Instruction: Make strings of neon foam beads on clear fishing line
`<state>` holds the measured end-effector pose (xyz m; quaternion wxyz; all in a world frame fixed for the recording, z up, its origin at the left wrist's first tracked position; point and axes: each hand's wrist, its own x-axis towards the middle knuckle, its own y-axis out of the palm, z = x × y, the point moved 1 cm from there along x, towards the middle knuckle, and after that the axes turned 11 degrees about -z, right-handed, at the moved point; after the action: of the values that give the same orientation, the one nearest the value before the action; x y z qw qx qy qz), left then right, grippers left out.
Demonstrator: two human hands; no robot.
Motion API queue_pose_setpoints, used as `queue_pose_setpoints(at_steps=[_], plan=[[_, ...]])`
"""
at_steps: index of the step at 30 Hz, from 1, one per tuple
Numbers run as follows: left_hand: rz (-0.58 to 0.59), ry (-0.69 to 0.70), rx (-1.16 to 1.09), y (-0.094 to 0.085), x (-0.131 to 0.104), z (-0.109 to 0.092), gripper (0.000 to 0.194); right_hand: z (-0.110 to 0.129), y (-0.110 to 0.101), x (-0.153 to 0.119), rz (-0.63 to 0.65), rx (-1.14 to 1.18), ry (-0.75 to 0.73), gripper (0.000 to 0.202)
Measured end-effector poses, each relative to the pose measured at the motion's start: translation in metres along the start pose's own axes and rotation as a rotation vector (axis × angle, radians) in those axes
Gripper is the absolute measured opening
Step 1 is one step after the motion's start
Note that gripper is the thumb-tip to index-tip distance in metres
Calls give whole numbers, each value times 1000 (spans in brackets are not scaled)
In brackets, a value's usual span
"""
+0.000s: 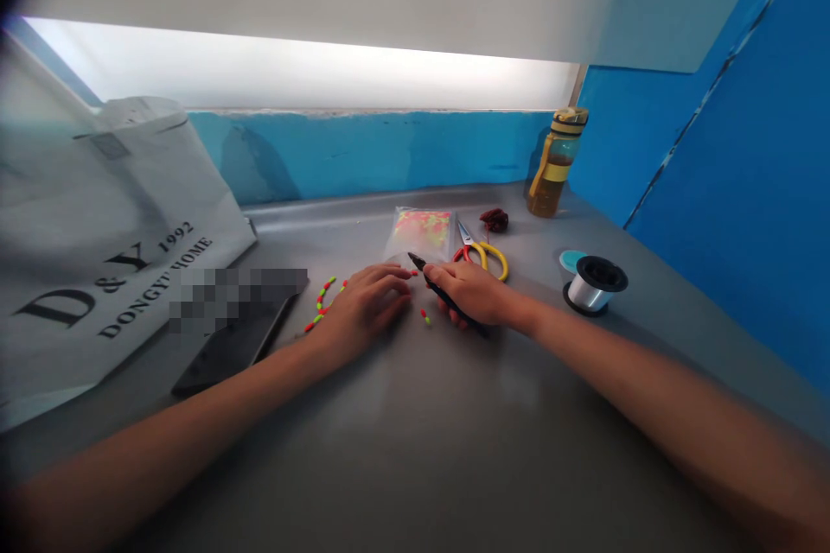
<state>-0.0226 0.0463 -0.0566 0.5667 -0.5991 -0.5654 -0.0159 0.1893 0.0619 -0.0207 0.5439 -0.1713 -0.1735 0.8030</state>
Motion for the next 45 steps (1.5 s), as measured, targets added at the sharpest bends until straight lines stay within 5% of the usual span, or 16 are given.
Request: queue_pose_setpoints(at_steps=[6,13,18,29,45], plan=[[-16,-211,9,-5,3,-9,9,2,0,-3,-2,-26,-37,42],[-185,-831,-477,-22,20,-8,18,12,2,-12,-37,-187,-190,43],[-145,-1060,-864,-25,23,-2,21,19,2,-17,-19,-279,-255,43],[-115,-1208,-1123,-27,25,-4,22,17,2,-16,46,-261,-312,40],[-84,-1143,-1071,-26,25,-3,17,17,2,-17,66,-249,-320,39]])
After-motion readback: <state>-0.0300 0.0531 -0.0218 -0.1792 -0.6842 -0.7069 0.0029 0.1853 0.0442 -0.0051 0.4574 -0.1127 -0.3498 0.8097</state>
